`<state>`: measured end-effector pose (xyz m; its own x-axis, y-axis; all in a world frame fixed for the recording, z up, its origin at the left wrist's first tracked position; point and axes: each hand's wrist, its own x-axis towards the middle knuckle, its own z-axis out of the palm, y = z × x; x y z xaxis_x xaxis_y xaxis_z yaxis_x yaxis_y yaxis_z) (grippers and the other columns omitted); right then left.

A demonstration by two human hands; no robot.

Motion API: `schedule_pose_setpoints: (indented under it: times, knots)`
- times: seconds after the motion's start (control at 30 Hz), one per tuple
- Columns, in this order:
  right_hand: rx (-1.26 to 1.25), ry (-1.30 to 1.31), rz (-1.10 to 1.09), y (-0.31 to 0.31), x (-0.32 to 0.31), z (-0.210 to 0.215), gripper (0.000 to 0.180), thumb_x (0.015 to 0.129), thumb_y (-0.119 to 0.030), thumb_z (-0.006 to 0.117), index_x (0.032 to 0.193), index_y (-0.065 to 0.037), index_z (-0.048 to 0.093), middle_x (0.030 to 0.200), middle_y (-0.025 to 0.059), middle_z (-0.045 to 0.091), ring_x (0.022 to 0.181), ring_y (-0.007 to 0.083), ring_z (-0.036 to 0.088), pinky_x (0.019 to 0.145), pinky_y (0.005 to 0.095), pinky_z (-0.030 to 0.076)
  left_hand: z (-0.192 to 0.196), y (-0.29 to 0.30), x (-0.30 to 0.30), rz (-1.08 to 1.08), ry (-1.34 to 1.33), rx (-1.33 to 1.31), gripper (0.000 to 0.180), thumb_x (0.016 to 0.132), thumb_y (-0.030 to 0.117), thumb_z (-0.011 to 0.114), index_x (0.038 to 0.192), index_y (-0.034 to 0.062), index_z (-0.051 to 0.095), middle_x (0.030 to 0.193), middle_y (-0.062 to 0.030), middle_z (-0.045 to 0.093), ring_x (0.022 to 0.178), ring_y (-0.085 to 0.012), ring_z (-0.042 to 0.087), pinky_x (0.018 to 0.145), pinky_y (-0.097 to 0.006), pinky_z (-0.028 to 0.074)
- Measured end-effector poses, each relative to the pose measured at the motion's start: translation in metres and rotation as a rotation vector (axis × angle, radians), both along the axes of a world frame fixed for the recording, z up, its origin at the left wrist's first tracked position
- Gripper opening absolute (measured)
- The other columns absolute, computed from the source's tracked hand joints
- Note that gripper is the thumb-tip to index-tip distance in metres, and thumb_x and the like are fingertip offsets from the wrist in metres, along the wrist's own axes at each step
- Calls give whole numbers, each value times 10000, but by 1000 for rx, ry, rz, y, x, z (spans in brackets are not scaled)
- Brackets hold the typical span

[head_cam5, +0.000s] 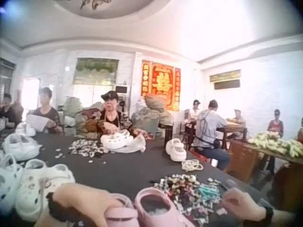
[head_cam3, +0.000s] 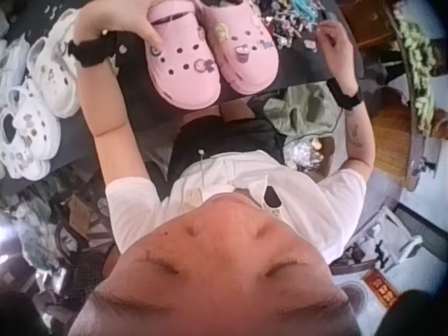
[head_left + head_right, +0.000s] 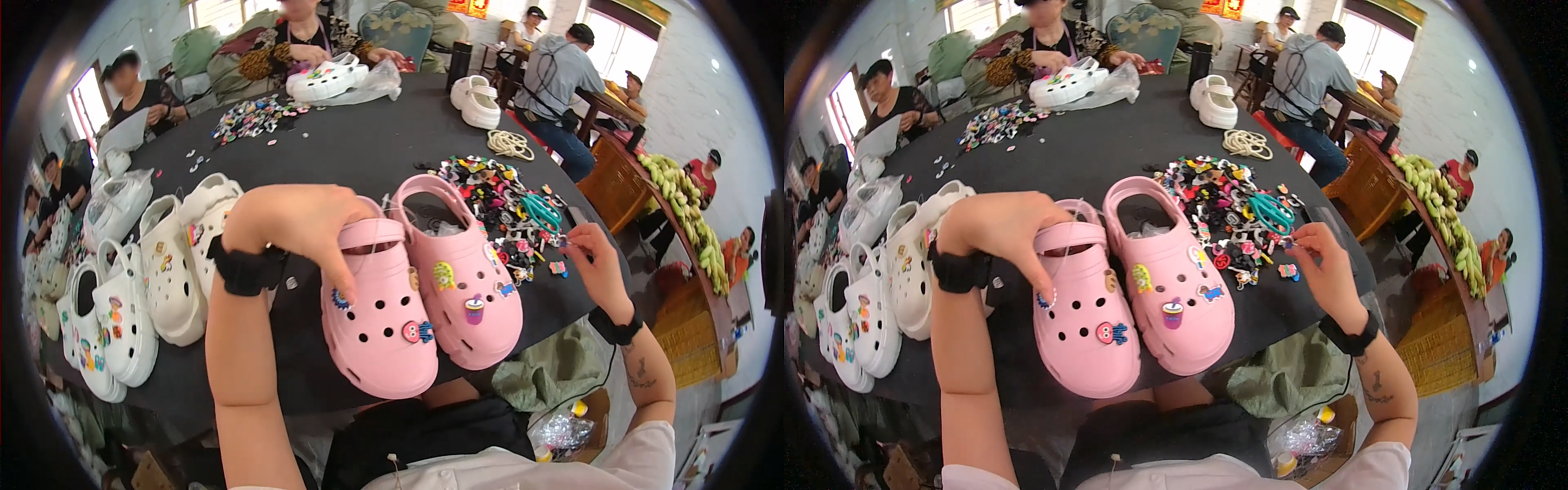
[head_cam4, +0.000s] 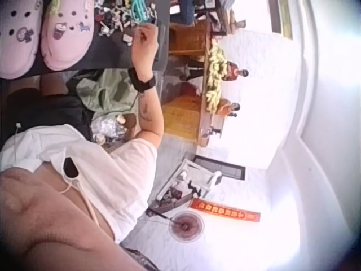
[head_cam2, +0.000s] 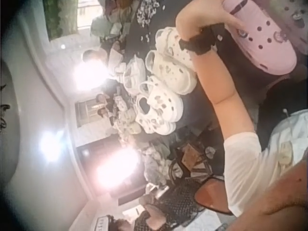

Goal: Decorate shoes with charms and pack them into plastic bags.

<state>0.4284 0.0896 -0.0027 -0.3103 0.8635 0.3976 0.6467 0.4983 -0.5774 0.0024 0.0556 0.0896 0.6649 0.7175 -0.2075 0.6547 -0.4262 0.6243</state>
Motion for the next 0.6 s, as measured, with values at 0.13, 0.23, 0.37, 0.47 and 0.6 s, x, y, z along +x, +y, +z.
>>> schedule_pose_setpoints:
  times: [0.13,0.23,0.37,0.47,0.6]
  knots:
    - [-110,199,110,-17,-29,29,246,936,6,547,1180,9,582,981,65,651,954,132,649,795,247,495,-3,1,-3,-41,41,-1,543,608,327,865,990,-10,677,871,-108,711,748,-181,666,691,-316,514]
    - [-143,100,157,-28,-55,50,227,928,18,553,1150,12,602,996,65,652,932,127,646,802,247,502,-8,1,-7,-42,-48,-34,449,761,340,756,1020,-16,666,883,-131,702,761,-195,655,691,-322,510]
    - [-359,142,246,-43,-91,71,228,897,62,574,1118,22,614,1033,70,655,940,113,631,821,243,499,-13,5,-6,-41,30,61,497,846,396,663,1131,-9,624,933,-142,698,805,-186,659,729,-326,518]
    - [-518,289,449,-66,-129,80,242,856,89,619,1093,37,610,1010,69,662,961,113,628,828,242,501,-16,5,-10,-44,23,38,497,846,397,666,1127,-12,629,950,-137,701,822,-181,660,733,-320,523]
    - [-422,-34,719,-74,-177,83,165,837,27,661,1001,5,665,927,58,678,816,115,624,706,247,493,-16,7,-12,-54,39,35,498,851,426,676,1080,-16,652,886,-111,710,766,-169,650,705,-304,522]
